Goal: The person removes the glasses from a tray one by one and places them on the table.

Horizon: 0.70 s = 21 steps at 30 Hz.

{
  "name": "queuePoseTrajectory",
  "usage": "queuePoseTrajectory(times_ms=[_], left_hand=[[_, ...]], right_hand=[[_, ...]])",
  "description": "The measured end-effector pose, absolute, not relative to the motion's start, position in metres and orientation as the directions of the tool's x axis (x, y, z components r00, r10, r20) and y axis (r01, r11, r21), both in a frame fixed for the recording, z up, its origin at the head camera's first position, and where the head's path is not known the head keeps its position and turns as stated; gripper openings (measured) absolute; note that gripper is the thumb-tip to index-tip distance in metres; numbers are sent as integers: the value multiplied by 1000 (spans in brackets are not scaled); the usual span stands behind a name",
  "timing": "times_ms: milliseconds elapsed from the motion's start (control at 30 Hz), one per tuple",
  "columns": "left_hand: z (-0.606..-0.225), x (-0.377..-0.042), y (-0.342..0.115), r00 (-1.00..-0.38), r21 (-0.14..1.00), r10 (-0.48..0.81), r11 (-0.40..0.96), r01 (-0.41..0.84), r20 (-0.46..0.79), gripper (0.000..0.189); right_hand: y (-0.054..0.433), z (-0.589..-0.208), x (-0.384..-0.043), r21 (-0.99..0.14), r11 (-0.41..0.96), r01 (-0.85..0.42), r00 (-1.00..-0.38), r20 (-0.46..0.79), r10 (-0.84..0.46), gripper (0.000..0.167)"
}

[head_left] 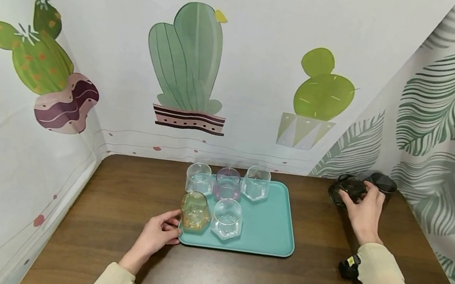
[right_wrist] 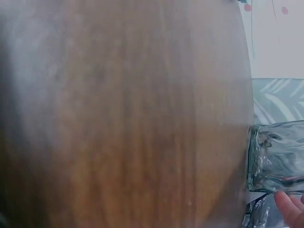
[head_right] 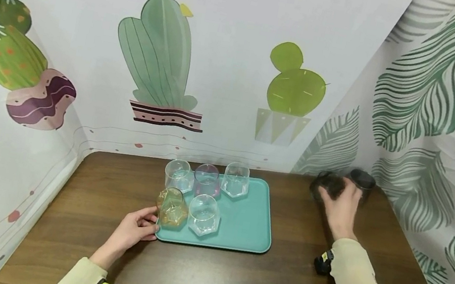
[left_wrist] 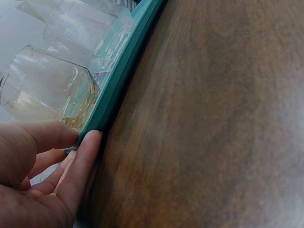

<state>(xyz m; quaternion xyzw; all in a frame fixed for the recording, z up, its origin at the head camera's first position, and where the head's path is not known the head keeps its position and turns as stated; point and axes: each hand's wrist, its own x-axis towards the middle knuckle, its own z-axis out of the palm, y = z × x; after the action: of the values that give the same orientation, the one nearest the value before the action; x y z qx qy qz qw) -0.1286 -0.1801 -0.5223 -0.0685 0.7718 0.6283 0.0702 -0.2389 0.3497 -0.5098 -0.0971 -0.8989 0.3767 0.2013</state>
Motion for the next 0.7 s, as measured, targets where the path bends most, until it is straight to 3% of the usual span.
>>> queuePoseTrajectory(times_ms=[367, 700], left_hand=[[-522, -127, -180, -981, 964, -11, 182, -193, -194, 57], [-525, -128, -181, -981, 966, -13, 175, -191, -191, 57]], right_hand=[[350, -505, -231, -721, 693, 28, -889, 299, 347, 76], [336, -493, -211, -695, 716, -66, -868, 394, 302, 67]])
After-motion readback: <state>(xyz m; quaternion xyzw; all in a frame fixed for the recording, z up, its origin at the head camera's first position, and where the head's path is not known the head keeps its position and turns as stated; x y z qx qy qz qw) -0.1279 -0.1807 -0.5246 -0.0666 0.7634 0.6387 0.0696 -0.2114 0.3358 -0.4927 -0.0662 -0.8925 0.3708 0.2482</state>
